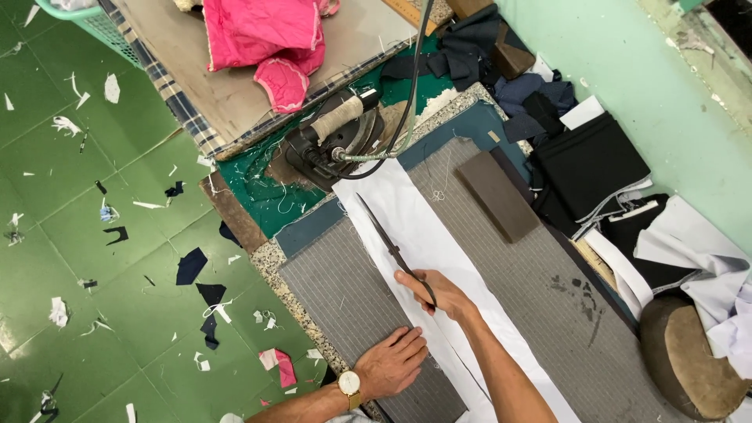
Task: The person cuts a long strip from a white fabric sheet using shears, then irons the strip on a worktable. They fold the strip, discard a small piece, and iron another section before cutting a second strip.
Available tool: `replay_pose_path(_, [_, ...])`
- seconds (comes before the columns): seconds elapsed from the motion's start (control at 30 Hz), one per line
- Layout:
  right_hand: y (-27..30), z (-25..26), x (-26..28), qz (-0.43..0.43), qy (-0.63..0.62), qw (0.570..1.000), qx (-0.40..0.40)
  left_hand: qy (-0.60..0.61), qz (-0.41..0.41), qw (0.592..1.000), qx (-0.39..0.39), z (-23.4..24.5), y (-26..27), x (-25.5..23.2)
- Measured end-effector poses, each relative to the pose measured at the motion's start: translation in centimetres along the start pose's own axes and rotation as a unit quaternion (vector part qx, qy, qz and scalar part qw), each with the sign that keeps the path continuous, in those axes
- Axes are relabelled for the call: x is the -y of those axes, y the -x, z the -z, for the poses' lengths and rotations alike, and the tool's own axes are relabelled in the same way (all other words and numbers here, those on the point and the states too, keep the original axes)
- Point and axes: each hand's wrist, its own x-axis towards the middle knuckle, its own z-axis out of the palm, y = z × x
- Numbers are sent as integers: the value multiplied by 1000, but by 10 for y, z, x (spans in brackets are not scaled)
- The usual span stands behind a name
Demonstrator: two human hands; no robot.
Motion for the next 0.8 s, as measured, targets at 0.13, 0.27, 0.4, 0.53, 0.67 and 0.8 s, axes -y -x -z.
replay_pose_path(0.13, [-4, -1, 21, 7, 2, 1000, -4, 11, -3, 1000, -19, 5, -3, -1])
replay_pose_path(0.27, [-12, -4, 23, 10, -4, 1000, -16, 15, 2, 1000, -10, 1, 0, 0])
replay_pose_path(0.4, [-20, -1, 11, 66, -26, 997, 12, 8, 2, 1000, -7, -1, 0, 0])
replay_pose_path(0.53, [-10, -6, 34, 6, -11, 1000, -5, 1, 0, 1000, -4, 1, 0, 0])
replay_pose_path(0.67, [-14, -7, 46, 13, 6, 1000, -11, 10, -2, 1000, -4, -1, -1, 0])
replay_pose_path(0.8, [-29, -11, 37, 73, -4, 997, -33, -7, -7, 1000, -4, 0, -2, 0])
